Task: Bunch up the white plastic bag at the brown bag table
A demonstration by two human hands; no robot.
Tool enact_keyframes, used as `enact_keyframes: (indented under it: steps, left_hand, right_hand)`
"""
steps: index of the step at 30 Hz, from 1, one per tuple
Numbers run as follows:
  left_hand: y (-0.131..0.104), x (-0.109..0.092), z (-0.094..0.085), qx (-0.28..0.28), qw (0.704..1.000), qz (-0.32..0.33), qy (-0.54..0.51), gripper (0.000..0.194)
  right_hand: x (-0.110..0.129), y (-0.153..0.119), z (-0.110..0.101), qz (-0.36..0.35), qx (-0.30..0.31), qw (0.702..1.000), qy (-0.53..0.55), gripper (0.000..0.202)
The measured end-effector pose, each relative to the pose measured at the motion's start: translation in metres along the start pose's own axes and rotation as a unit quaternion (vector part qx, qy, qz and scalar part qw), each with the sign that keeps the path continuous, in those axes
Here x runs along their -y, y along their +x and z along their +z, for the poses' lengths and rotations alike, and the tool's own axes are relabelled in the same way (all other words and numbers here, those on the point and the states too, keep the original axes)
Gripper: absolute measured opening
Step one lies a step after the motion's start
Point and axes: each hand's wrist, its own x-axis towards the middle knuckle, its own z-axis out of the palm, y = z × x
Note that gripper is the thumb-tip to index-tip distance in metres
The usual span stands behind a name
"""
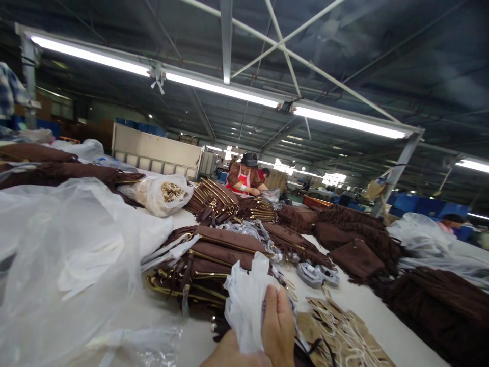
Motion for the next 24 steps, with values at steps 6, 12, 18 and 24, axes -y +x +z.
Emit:
enact_keyframes:
  steps: [6,12,18,24]
  left_hand:
    - [0.001,-0.012,-0.015,-0.070,0.985,0.010,0.157,0.040]
    - [-0.006,-0.035,-0.016,-0.071,0.960,0.050,0.267,0.028]
    - [-0.001,-0.007,-0.033,-0.073,0.932,-0.005,0.354,0.009]
    - [-0.003,-0.022,-0.019,-0.072,0.945,0.050,0.315,0.021]
  right_hand:
    - [-0.015,0.036,-0.031,0.028,0.054,0.994,0.093,0.047]
    - [0.017,0.064,-0.090,0.000,0.072,0.997,0.036,0.079]
    - [0.054,0.038,-0.060,-0.087,0.295,0.944,-0.121,0.059]
    - [0.066,0.044,-0.039,0.051,0.249,0.954,0.160,0.046]
